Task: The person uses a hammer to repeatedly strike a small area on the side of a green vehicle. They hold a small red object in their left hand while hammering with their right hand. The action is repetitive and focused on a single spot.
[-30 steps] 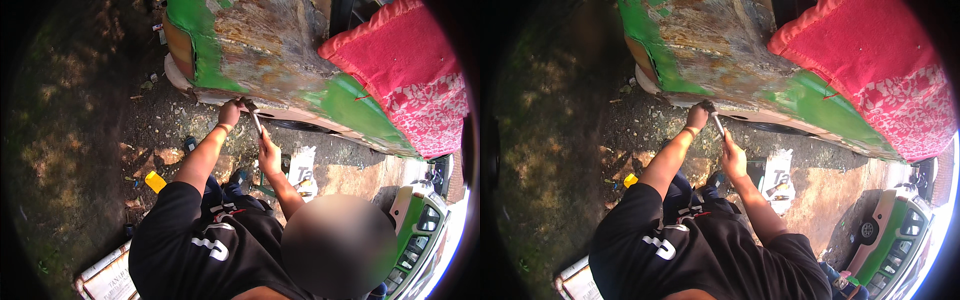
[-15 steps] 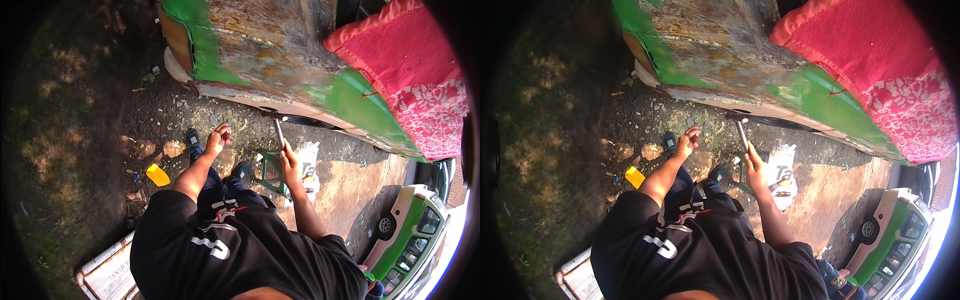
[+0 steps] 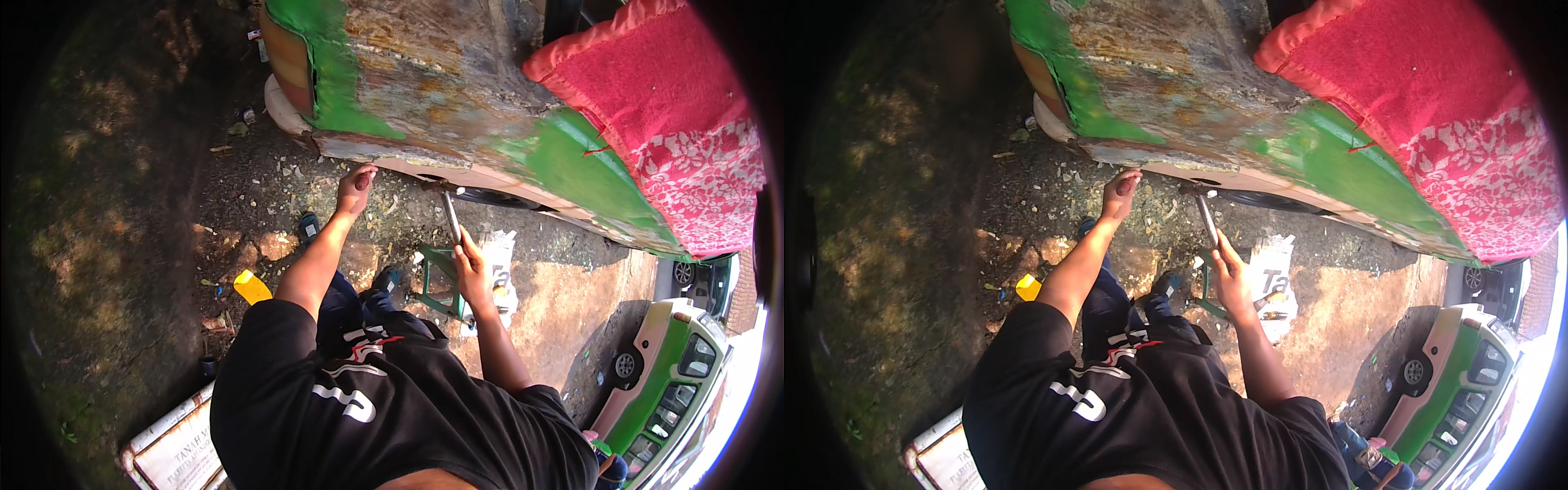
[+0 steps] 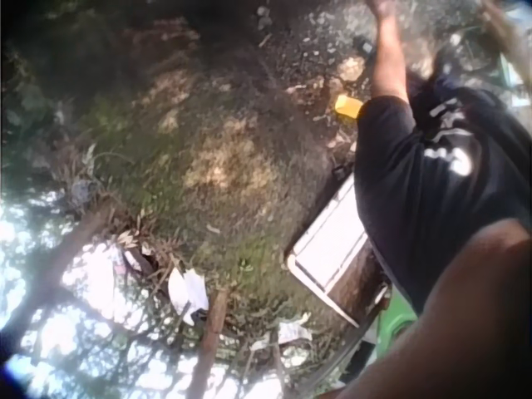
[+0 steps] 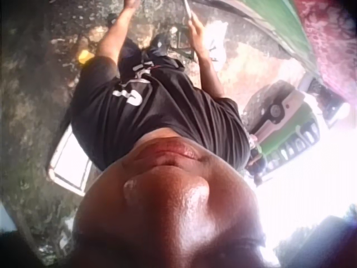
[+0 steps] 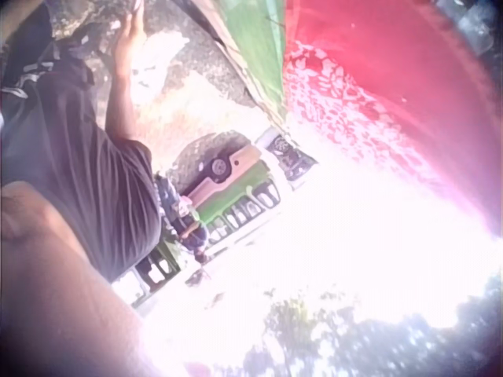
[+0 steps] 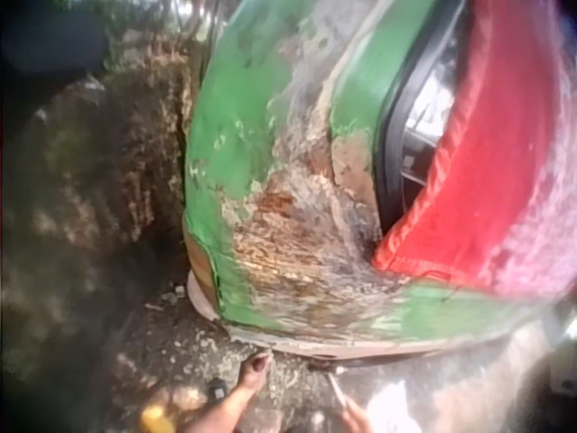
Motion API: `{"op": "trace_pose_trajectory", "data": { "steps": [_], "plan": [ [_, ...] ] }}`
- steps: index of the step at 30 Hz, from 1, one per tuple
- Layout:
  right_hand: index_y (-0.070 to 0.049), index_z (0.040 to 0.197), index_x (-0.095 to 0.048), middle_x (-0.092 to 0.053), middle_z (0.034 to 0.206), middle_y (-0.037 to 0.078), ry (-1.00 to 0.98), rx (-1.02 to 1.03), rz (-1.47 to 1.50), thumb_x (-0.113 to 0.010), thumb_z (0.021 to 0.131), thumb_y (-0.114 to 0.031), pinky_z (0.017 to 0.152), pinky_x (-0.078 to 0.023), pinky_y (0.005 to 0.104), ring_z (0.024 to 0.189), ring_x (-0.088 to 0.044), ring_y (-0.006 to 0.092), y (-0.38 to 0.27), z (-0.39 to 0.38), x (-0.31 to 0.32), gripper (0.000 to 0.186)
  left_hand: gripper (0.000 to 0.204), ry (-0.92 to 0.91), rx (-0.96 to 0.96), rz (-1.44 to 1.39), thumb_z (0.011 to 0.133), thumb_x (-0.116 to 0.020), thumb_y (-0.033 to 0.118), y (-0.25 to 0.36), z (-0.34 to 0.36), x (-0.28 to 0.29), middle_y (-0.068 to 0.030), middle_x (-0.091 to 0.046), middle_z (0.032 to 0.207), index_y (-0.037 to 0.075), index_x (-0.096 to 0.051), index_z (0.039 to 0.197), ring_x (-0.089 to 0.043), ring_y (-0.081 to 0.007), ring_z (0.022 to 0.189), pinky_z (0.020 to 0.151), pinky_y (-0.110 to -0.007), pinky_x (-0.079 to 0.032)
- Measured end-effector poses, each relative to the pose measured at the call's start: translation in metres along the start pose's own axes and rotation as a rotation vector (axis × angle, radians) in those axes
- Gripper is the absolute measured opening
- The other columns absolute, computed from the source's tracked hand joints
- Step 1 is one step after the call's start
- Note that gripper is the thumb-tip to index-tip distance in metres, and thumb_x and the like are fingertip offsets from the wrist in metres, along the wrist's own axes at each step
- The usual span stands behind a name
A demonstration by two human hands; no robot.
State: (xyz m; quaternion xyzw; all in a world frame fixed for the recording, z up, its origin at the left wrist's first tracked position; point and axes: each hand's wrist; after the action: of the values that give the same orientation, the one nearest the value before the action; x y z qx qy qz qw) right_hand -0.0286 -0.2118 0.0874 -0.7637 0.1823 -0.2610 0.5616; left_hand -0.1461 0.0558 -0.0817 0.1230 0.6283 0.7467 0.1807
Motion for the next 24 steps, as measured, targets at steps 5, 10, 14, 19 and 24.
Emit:
{"op": "trace_pose_trajectory", "data": {
  "steps": [5, 10, 14, 19, 24],
  "plan": [
    [-0.002, 0.142, -0.043, -0.054, 0.130, -0.002, -0.014, -0.038, -0.009, -0.051, 0.098, -0.005, 0.075, -0.038, 0.0159, 0.088, -0.045, 0.0032, -0.006, -0.004, 0.003, 0.045, 0.011, -0.017, 0.098, 0.107, 0.088, -0.063, 0.004, 0.006, 0.012, 0.001, -0.0043, -0.068, 0.087, 0.004, -0.067, 0.099, -0.061, -0.0101, 0.081, 0.076, -0.026, -0.049],
    [-0.002, 0.141, -0.045, -0.056, 0.126, -0.002, -0.016, -0.049, -0.129, -0.052, 0.098, -0.006, 0.073, -0.038, 0.0166, 0.083, -0.043, 0.0036, -0.007, 0.000, -0.003, 0.043, 0.010, -0.062, 0.047, 0.230, 0.090, -0.063, 0.009, 0.004, 0.023, 0.006, -0.0100, -0.070, 0.088, 0.004, -0.067, 0.097, -0.065, -0.0182, 0.080, 0.074, -0.030, -0.050],
    [-0.008, 0.141, -0.047, -0.060, 0.126, 0.014, -0.049, 0.064, -0.227, -0.054, 0.096, -0.005, 0.086, -0.044, 0.0232, 0.096, -0.058, 0.0116, -0.045, 0.011, -0.027, 0.045, 0.010, -0.119, 0.044, 0.254, 0.089, -0.064, 0.011, 0.005, 0.037, 0.011, -0.0121, -0.070, 0.086, 0.003, -0.067, 0.095, -0.067, -0.0218, 0.078, 0.072, -0.031, -0.051],
    [-0.016, 0.140, -0.049, -0.064, 0.100, 0.024, -0.088, 0.200, -0.383, -0.056, 0.094, -0.004, 0.072, -0.048, 0.0276, 0.077, -0.066, 0.0246, -0.076, 0.034, -0.059, 0.049, 0.010, -0.199, 0.041, 0.385, 0.089, -0.063, 0.010, 0.026, 0.046, 0.009, -0.0151, -0.069, 0.084, 0.002, -0.067, 0.093, -0.068, -0.0269, 0.079, 0.070, -0.033, -0.051],
    [-0.021, 0.140, -0.049, -0.067, 0.101, 0.023, -0.138, -0.026, -0.662, -0.056, 0.093, -0.006, 0.078, -0.050, 0.0321, 0.084, -0.068, 0.0303, -0.061, 0.059, -0.078, 0.049, 0.007, -0.106, -0.012, 0.323, 0.090, -0.060, 0.006, 0.018, 0.050, 0.008, -0.0132, -0.070, 0.084, 0.000, -0.065, 0.092, -0.068, -0.0217, 0.077, 0.069, -0.032, -0.050]
  ]
}}
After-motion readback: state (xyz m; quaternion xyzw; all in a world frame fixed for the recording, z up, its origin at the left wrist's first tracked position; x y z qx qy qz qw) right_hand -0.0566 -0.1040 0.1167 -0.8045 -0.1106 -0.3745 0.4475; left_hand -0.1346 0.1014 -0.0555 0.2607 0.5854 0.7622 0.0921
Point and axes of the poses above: each hand's wrist, its own z-axis towards the middle knuckle, its own x-axis out of the back of the hand, y = z × x
